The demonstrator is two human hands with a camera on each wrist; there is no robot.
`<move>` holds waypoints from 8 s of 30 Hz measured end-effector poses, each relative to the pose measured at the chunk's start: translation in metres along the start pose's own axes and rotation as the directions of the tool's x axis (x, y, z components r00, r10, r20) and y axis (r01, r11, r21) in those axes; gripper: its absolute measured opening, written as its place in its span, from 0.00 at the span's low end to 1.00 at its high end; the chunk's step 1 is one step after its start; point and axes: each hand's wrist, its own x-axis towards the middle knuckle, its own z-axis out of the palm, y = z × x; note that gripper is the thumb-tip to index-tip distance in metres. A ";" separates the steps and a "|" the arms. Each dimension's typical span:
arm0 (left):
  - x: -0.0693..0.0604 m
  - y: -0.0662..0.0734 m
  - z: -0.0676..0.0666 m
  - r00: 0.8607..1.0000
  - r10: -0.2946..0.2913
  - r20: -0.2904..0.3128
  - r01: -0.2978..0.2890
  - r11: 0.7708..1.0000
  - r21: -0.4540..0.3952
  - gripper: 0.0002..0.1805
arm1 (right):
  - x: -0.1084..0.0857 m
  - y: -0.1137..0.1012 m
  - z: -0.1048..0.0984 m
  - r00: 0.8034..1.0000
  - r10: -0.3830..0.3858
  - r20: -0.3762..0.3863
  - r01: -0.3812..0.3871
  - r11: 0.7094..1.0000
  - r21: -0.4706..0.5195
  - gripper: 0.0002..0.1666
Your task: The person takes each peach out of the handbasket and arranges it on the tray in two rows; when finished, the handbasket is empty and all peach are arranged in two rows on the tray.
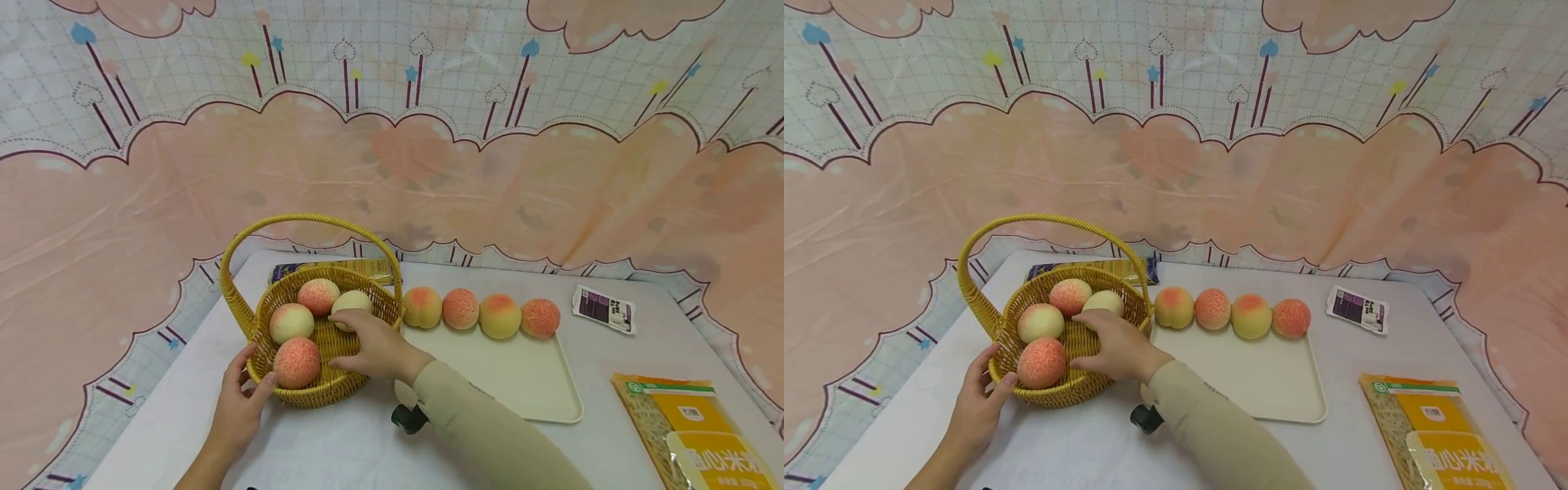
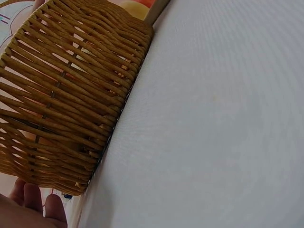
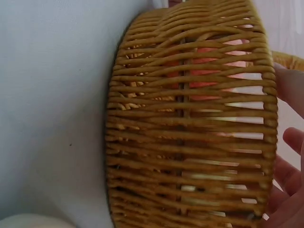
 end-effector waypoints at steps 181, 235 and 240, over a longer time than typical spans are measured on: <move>0.001 -0.002 -0.001 1.000 0.023 -0.011 -0.023 1.000 -0.001 0.37 | -0.115 0.065 -0.037 0.978 0.192 0.078 -0.204 0.961 0.188 0.41; 0.017 0.005 -0.016 0.996 0.052 0.074 -0.061 0.989 0.132 0.34 | -0.118 0.061 -0.020 0.977 0.212 -0.032 -0.195 0.938 0.285 0.36; 0.020 0.003 -0.017 0.995 0.034 0.099 -0.044 0.994 0.105 0.34 | -0.117 0.060 -0.022 0.981 0.189 -0.048 -0.172 0.955 0.243 0.37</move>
